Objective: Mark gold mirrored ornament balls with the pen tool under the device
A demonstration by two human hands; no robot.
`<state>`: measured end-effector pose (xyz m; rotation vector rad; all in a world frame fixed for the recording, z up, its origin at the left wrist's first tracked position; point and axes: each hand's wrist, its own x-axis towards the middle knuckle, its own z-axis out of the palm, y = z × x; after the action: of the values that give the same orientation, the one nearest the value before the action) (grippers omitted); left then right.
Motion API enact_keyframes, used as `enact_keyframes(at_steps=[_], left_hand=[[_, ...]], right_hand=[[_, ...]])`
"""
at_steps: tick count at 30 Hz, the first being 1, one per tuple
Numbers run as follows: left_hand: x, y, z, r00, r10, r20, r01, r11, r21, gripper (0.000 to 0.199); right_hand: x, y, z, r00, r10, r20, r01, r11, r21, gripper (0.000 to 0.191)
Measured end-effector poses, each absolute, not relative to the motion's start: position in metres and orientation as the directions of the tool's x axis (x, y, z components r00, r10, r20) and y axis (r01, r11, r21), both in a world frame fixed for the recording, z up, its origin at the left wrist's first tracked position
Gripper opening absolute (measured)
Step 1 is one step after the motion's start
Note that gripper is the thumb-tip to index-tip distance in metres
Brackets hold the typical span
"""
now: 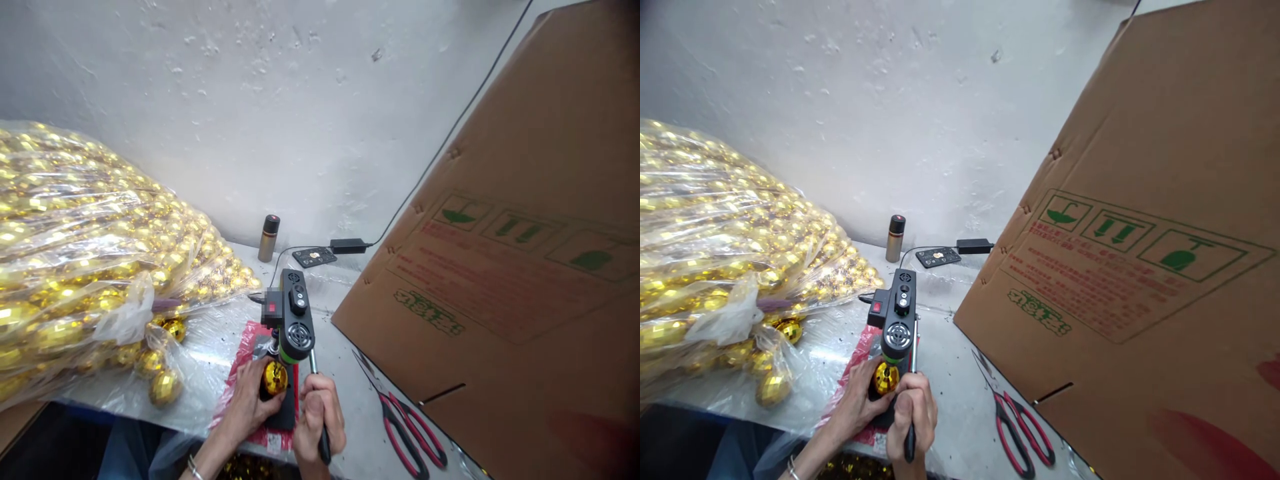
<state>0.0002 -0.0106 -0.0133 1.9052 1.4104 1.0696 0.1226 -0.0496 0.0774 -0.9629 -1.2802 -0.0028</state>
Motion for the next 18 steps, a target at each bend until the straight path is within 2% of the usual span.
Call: enact_keyframes(at_steps=[7, 18], left_hand=[[0.000, -0.008, -0.012, 0.149, 0.950, 0.276, 0.494, -0.313, 0.811, 0.052], [-0.004, 0.001, -0.010, 0.171, 0.937, 0.305, 0.500, -0.349, 0.793, 0.051]], right_hand=[[0.124, -0.048, 0.081, 0.321, 0.495, 0.808, 0.479, 0.651, -0.589, 0.027], [0.121, -0.041, 0.071, 0.232, 0.433, 0.871, 0.547, 0.682, -0.485, 0.029]])
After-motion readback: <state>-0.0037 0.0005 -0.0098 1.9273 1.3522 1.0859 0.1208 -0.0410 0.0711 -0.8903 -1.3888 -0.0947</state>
